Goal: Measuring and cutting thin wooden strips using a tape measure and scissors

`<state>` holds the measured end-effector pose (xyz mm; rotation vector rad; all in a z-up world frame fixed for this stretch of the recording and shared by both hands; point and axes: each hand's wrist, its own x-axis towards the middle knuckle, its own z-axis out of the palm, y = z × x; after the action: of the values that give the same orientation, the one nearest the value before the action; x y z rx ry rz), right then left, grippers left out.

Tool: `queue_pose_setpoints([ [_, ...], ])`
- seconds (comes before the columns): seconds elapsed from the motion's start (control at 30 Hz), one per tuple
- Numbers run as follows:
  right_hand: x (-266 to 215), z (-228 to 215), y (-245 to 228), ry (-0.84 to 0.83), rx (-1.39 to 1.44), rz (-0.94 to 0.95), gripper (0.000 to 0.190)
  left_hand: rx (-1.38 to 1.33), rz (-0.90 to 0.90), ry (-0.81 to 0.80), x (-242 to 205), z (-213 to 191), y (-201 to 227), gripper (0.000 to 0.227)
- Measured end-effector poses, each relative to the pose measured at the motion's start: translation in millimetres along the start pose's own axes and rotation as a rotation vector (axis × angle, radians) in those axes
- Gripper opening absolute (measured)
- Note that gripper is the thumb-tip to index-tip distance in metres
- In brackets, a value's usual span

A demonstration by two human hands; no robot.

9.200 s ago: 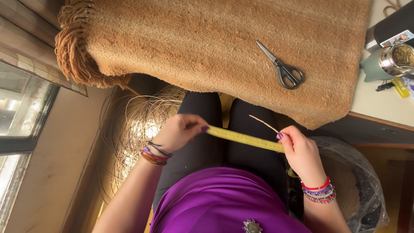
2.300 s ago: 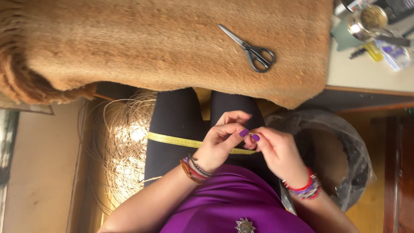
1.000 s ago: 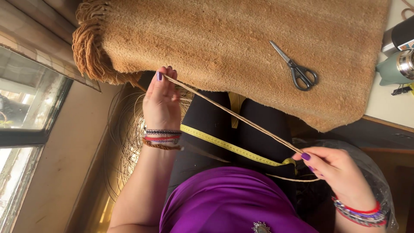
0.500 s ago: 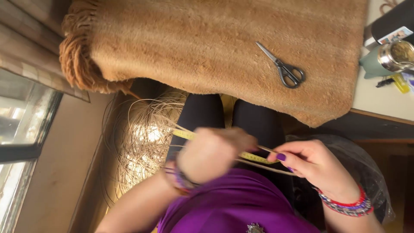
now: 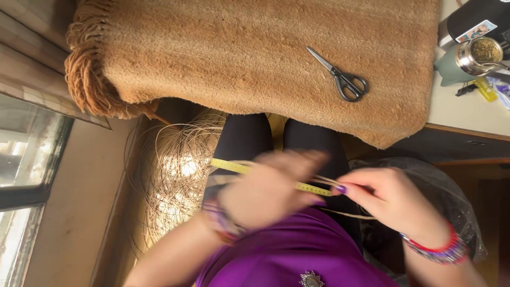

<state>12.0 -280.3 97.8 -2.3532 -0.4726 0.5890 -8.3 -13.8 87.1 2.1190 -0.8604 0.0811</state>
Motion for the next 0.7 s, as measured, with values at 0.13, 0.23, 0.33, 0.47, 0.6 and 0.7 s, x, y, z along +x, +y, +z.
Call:
queue_pose_setpoints([
  [0.13,3.6,-7.5,-8.0,0.032,0.028,-0.021,0.021,0.194,-0.032,-0.027,1.4,-4.0,-5.4,0.013],
  [0.23,-11.3,-24.8,9.5,0.106,0.071,0.077,0.023,0.262,-0.131,-0.037,-31.7,-34.7,-60.4,0.039],
  [0.33,-21.6,-33.5,28.8,0.129,0.070,0.234,0.026,0.685,-0.225,0.001,-65.9,-69.1,-99.0,0.026],
  [0.47,-6.5,-26.8,21.1,0.075,-0.002,0.241,0.026,0.527,-0.277,0.006,-60.5,-62.4,-104.2,0.043],
  [0.6,35.0,11.8,-11.7,-0.026,-0.006,-0.036,0.020,0.317,-0.018,-0.013,-8.8,-5.1,-28.8,0.087],
  [0.7,50.8,28.0,-5.6,-0.010,0.021,0.005,0.014,0.429,-0.106,-0.016,-2.8,30.1,-21.8,0.043],
])
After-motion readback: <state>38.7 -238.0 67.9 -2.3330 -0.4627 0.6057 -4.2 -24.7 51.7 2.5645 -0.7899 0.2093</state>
